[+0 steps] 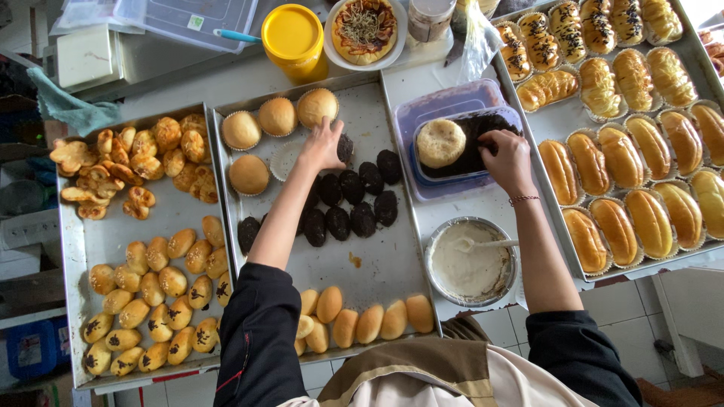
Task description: The person dips bread buns into a container of dark sprinkles and a bowl of white frosting by hand, then places the decorated buns onto a metal tray.
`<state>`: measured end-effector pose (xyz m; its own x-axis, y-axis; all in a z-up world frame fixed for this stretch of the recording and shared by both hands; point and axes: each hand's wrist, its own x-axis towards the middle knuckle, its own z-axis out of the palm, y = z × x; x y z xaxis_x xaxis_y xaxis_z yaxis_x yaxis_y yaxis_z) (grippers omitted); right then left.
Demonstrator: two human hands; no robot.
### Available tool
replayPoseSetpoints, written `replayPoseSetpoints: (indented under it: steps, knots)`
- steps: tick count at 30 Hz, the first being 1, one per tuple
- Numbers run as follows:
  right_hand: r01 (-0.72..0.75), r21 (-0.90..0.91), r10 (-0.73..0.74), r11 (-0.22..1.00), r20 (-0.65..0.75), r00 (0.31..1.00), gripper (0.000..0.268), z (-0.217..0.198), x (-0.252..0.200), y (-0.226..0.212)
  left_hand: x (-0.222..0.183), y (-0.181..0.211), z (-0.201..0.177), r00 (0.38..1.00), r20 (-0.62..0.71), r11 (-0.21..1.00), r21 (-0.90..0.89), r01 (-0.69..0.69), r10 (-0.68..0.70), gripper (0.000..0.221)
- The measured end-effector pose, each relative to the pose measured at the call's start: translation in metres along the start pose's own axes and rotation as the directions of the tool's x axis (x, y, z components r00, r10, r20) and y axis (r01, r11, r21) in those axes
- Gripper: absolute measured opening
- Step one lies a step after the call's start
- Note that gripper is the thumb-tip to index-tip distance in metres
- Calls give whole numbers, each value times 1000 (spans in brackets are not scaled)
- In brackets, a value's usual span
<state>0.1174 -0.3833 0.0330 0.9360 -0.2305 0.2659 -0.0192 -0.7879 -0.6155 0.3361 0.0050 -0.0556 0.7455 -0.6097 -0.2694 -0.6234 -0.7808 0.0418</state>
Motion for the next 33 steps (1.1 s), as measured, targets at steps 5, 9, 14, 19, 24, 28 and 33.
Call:
replayPoseSetpoints:
  steps: [5, 9, 14, 19, 24, 28, 33]
  knots:
    - [50, -2, -50, 999, -16, 999, 22, 0, -1, 3, -21, 3, -27, 990, -142, 991, -131, -17, -2, 119]
    - [48, 12, -47, 999, -21, 999, 21, 1, -1, 3, -28, 5, -43, 993, 19, 973, -202, 114, -112, 117]
    - [14, 8, -14, 1000, -8, 1000, 21, -1, -1, 1, -19, 5, -22, 998, -29, 995, -72, 62, -64, 121]
    - [20, 19, -20, 1000, -12, 1000, 22, 0, -1, 1, -6, 2, 6, 998, 29, 997, -36, 63, -62, 113]
    - [26, 4, -25, 1000, -19, 999, 22, 0, -1, 0, -9, 8, 1, 996, -26, 993, 85, -84, 86, 111]
    - [24, 18, -24, 1000, -23, 999, 23, 0, -1, 1, -22, 20, -35, 983, 166, 984, -144, 103, -78, 120]
    - [46, -40, -47, 998, -17, 999, 19, 1, -1, 5, -22, 14, -49, 981, 188, 907, -402, 127, -53, 118]
